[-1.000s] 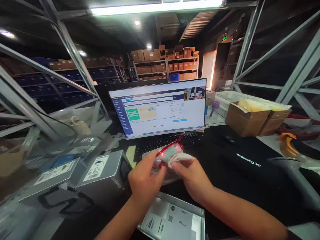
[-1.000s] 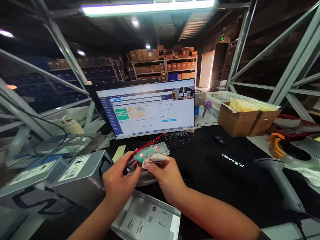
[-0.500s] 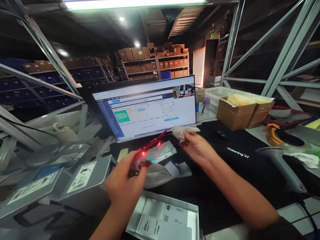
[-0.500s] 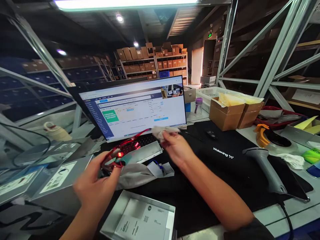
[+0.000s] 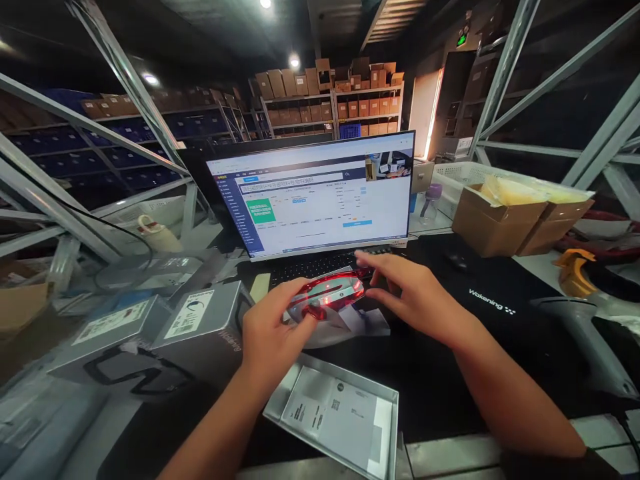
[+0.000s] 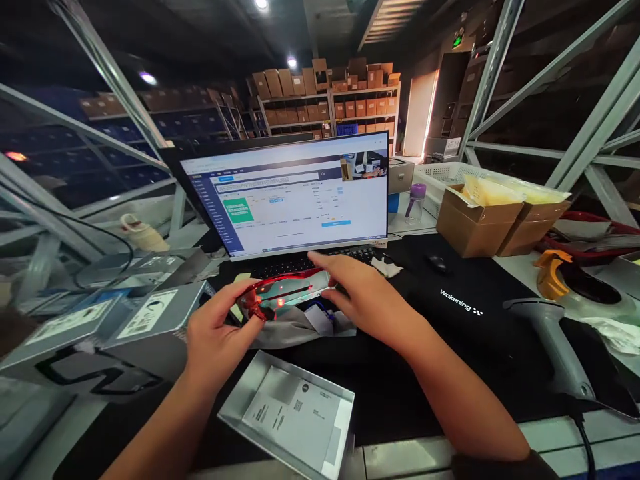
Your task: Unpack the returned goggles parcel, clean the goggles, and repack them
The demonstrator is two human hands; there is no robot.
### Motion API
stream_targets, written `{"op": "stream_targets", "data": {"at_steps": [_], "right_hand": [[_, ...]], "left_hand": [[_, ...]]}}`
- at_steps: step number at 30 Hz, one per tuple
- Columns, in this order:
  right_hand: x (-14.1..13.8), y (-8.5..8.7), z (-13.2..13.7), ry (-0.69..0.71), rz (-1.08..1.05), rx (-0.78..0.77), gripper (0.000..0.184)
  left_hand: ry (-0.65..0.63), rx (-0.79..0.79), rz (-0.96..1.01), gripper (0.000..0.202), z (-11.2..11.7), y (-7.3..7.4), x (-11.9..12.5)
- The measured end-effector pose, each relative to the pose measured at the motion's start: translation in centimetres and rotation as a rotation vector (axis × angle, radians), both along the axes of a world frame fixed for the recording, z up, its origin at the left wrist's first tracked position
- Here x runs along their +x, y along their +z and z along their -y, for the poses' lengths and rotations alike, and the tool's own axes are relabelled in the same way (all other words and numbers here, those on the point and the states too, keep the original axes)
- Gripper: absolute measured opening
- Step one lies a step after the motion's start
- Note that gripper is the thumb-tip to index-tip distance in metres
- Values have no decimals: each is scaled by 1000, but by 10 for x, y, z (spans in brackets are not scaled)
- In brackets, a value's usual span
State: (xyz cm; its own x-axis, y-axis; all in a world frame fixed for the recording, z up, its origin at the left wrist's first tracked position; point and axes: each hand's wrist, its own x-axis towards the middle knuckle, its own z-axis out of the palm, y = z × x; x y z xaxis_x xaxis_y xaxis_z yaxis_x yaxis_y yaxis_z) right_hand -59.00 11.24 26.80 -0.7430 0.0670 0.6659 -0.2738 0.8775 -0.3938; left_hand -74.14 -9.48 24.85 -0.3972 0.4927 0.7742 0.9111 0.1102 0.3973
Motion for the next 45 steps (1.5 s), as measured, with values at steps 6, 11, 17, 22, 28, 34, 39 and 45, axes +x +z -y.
{"op": "stream_targets", "data": {"at_steps": [6, 11, 17, 22, 28, 34, 39, 45], "right_hand": [[7, 4, 3, -66, 15, 240, 25], [12, 12, 1, -177, 52, 226, 13], [22, 17, -28, -391, -65, -248, 17], [33, 18, -45, -448, -194, -395, 34], [38, 21, -44, -464, -199, -393, 36], [37, 20, -47, -455, -141, -416, 30], [32, 20, -47, -308, -192, -637, 37], [21, 12, -33, -12, -290, -981, 34]], "left_hand": [[-95, -120, -18, 28, -1, 18, 4], [-131, -301, -7, 77, -10, 29, 8], [145, -179, -112, 94, -18, 8, 7], [-123, -671, 45, 37, -26, -8, 12], [-286, -942, -238, 46, -46, -10, 28], [-344, -932, -171, 21, -65, -22, 21], [-435, -498, 375, 19, -58, -12, -3], [-311, -40, 805, 35, -32, 7, -17]]}}
